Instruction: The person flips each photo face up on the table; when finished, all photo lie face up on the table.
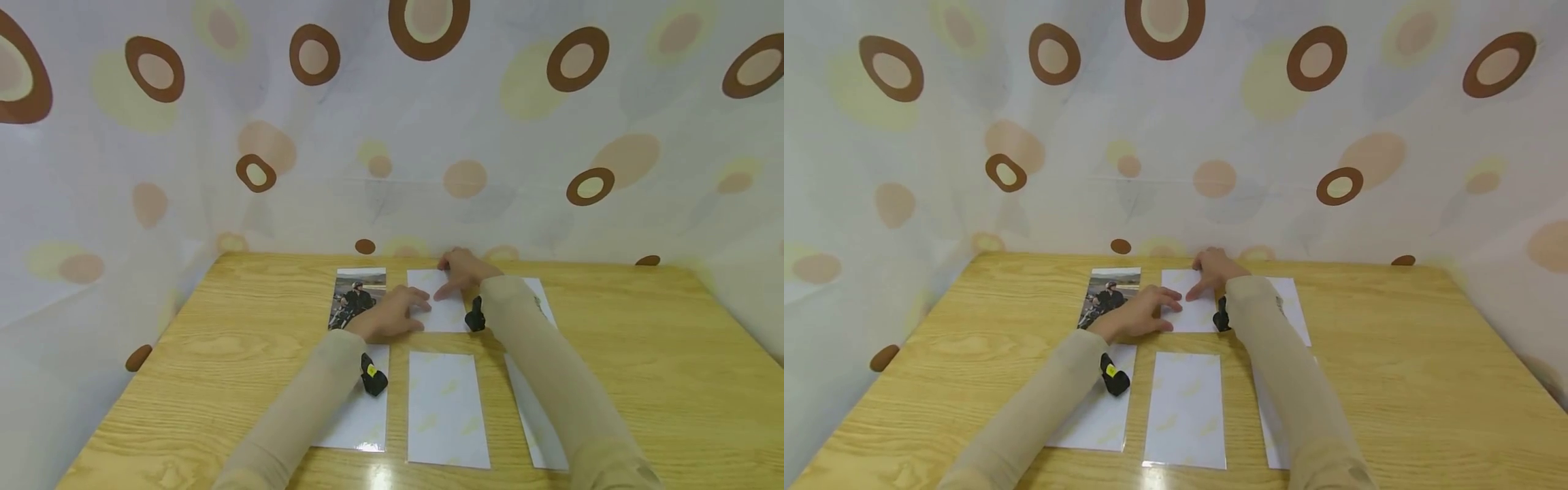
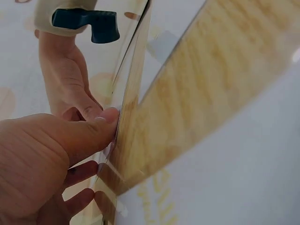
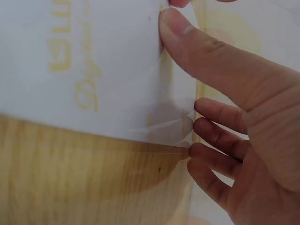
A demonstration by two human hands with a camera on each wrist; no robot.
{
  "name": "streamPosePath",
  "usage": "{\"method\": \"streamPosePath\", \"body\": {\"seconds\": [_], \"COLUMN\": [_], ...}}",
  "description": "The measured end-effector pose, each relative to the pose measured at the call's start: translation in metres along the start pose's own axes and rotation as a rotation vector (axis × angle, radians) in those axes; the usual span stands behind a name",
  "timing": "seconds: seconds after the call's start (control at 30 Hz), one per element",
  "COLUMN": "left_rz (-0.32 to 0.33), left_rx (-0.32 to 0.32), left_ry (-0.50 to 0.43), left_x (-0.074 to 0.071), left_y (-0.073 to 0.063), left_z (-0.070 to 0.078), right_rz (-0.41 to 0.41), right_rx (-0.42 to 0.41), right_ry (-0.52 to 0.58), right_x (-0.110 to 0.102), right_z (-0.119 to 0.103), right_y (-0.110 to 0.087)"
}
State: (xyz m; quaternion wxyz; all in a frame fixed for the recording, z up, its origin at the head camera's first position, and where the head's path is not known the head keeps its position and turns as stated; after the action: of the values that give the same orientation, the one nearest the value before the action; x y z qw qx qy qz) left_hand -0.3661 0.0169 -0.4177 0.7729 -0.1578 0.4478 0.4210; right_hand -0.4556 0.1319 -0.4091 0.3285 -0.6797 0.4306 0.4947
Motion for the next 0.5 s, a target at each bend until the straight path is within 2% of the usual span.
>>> {"method": "streamPosePath", "body": {"seconds": [0.2, 0.3, 0.5], "left_rz": [0.012, 0.014, 0.002], "left_rx": [0.028, 0.012, -0.006], "left_ry": [0.026, 0.028, 0.050], "left_x": [-0.0018, -0.0020, 0.0021], "left_y": [-0.0015, -0.0018, -0.0038], "left_z": [0.0029, 0.0010, -0.0006], "right_rz": [0.006, 0.017, -0.031], "right_rx": [0.021, 0.029, 0.047], "right_ry": [-0.009, -0.001, 0.032], "right_x": [-0.0052, -0.0093, -0.0024], "right_z": [0.0007, -0.0003, 0.0084], "right_y": [0.0043, 0.0072, 0.0086]}}
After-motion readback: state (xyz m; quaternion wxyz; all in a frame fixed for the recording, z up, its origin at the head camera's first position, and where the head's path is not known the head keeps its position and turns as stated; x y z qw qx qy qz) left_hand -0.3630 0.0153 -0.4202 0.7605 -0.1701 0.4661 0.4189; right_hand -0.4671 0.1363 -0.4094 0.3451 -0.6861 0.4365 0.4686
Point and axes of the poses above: each hand's wrist, its own y-axis towards the middle knuckle, its own x-axis out of the palm, z = x × y, the point moved 8 cm from there along y, towards the middle knuckle, and after that the axes turned 9 degrees about z, right-handed, at the moved point
